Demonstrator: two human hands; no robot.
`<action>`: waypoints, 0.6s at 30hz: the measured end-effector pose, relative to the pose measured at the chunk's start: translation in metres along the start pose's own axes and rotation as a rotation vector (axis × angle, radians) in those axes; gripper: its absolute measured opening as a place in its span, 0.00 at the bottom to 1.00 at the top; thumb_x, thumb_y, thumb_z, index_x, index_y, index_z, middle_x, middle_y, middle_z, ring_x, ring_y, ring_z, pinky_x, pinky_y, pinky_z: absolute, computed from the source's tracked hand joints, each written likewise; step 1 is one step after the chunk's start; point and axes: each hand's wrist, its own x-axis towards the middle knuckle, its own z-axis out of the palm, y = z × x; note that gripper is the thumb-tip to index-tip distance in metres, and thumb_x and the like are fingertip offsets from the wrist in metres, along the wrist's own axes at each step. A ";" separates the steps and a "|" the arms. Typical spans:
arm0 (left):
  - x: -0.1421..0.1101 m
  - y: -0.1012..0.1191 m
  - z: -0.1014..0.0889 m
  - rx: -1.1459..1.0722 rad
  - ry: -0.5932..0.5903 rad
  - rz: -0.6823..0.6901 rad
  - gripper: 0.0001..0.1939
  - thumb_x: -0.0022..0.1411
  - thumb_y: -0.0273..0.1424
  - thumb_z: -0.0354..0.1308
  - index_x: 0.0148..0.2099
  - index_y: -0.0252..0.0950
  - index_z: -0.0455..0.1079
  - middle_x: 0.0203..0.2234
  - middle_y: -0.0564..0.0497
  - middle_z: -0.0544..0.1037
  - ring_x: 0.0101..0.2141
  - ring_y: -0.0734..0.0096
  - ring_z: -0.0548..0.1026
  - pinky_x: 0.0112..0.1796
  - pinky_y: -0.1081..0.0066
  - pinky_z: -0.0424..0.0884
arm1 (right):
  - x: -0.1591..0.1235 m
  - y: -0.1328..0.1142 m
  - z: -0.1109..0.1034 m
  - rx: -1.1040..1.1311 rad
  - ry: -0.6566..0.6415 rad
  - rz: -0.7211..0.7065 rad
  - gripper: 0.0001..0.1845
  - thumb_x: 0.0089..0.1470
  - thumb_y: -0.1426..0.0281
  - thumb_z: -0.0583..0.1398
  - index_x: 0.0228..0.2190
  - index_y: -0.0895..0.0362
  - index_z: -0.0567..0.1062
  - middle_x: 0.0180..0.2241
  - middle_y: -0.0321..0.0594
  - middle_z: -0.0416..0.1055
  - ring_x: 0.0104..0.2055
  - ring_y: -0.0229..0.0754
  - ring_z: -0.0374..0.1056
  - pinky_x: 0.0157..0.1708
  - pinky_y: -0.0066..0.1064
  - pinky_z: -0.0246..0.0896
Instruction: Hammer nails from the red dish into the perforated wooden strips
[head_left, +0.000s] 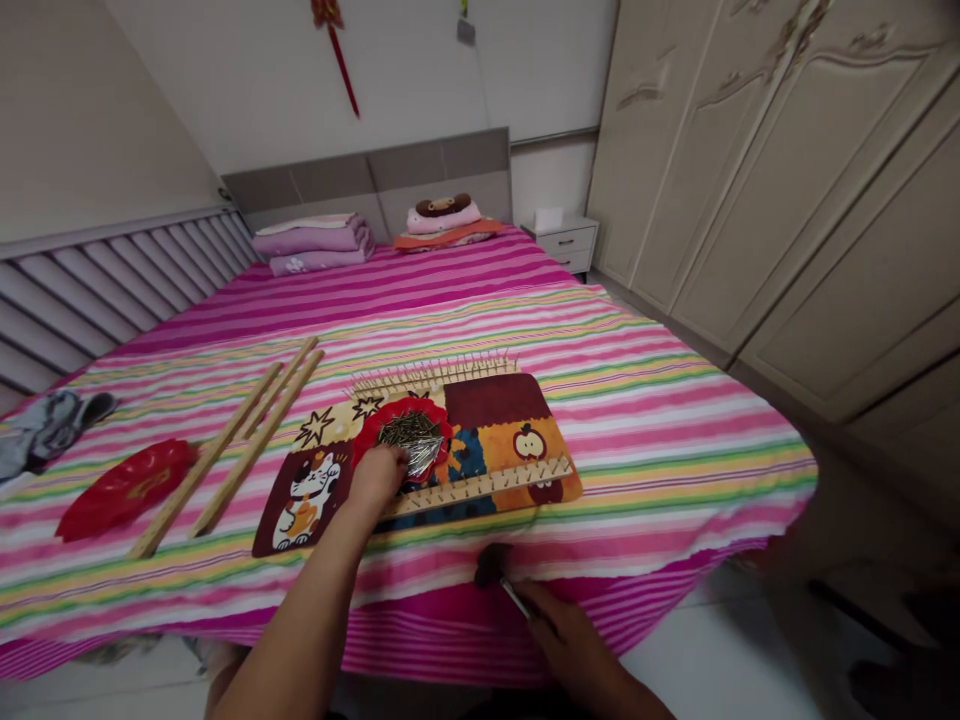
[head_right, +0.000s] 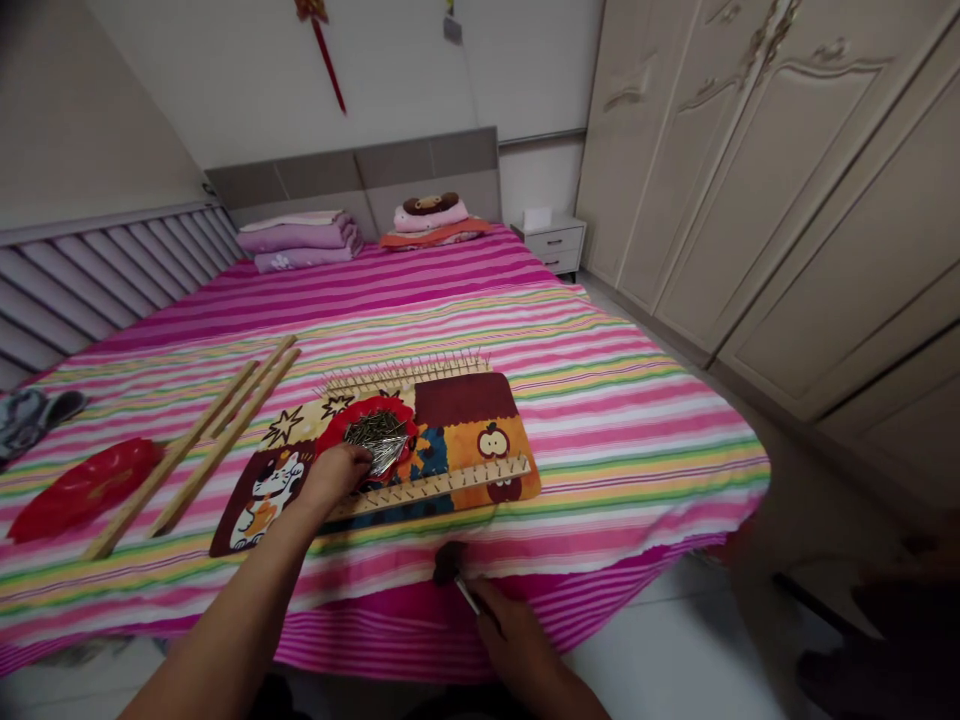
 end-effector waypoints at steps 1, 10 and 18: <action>0.003 0.003 0.000 0.015 -0.019 -0.010 0.13 0.53 0.28 0.52 0.37 0.38 0.76 0.35 0.45 0.79 0.39 0.63 0.75 0.38 0.71 0.66 | 0.000 0.001 0.000 0.002 -0.003 0.005 0.25 0.54 0.76 0.51 0.53 0.54 0.69 0.52 0.42 0.71 0.55 0.46 0.65 0.55 0.36 0.57; 0.008 0.000 -0.003 -0.027 -0.025 -0.019 0.08 0.49 0.26 0.54 0.28 0.37 0.75 0.34 0.44 0.77 0.35 0.65 0.74 0.34 0.72 0.64 | 0.000 -0.004 -0.005 0.019 -0.055 0.067 0.25 0.53 0.75 0.51 0.53 0.54 0.68 0.51 0.41 0.72 0.51 0.46 0.68 0.52 0.35 0.59; 0.004 -0.008 -0.015 -0.336 0.123 -0.164 0.04 0.48 0.31 0.58 0.25 0.37 0.72 0.15 0.54 0.71 0.23 0.71 0.70 0.27 0.74 0.61 | -0.002 -0.005 -0.006 0.169 -0.053 -0.006 0.25 0.53 0.76 0.50 0.52 0.52 0.70 0.46 0.38 0.75 0.46 0.43 0.71 0.47 0.30 0.61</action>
